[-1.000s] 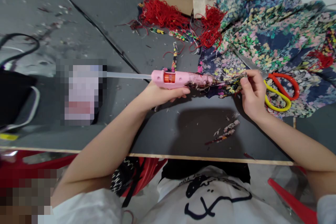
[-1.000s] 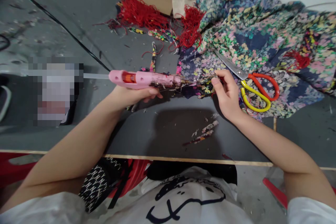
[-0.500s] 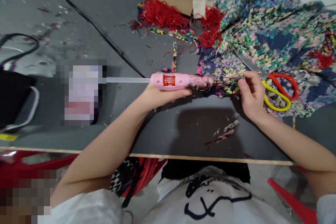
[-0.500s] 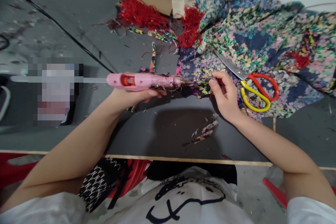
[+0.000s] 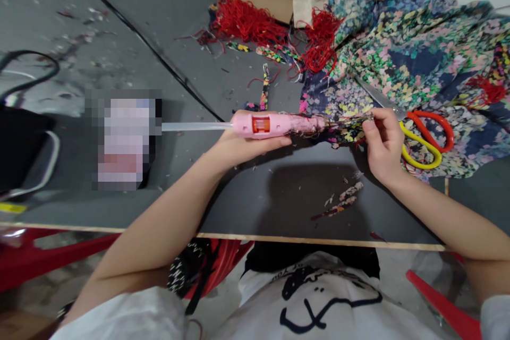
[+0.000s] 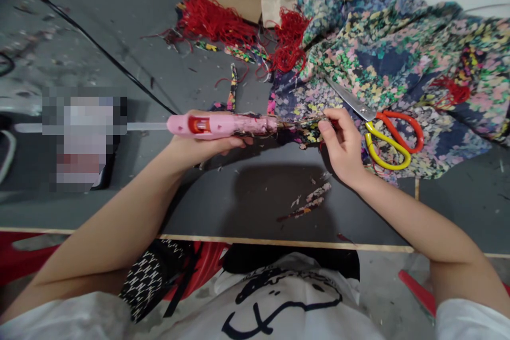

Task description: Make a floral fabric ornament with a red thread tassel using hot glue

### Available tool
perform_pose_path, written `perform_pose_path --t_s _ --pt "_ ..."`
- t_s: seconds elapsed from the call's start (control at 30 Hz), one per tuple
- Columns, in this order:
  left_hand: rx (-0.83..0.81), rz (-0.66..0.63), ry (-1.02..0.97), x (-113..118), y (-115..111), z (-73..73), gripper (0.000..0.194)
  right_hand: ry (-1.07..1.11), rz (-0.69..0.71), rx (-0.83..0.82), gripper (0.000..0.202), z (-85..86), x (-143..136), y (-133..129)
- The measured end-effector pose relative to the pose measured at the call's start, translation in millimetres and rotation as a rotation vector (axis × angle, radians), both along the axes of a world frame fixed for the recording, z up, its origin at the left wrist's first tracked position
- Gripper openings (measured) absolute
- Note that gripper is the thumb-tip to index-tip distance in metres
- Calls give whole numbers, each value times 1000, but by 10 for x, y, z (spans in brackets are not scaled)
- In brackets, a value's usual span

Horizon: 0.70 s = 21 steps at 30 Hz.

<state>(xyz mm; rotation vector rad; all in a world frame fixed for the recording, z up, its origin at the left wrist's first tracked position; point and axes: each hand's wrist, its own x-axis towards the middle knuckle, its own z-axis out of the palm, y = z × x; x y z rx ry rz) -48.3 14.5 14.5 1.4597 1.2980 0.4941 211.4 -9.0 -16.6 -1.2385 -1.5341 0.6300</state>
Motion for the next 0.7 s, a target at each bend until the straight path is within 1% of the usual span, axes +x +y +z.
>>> perform_pose_path --t_s 0.23,0.33,0.53,0.7 --pt "-2 43 -7 -4 13 -4 47 -1 -6 35 16 -17 9 3" --pt "-3 53 -5 -3 16 -16 44 -22 -8 45 17 -17 10 6" --pt "13 41 -24 -4 17 -33 49 -29 13 77 15 -24 15 12" --pt "52 40 24 -23 -3 -93 41 -16 32 92 13 -56 23 24"
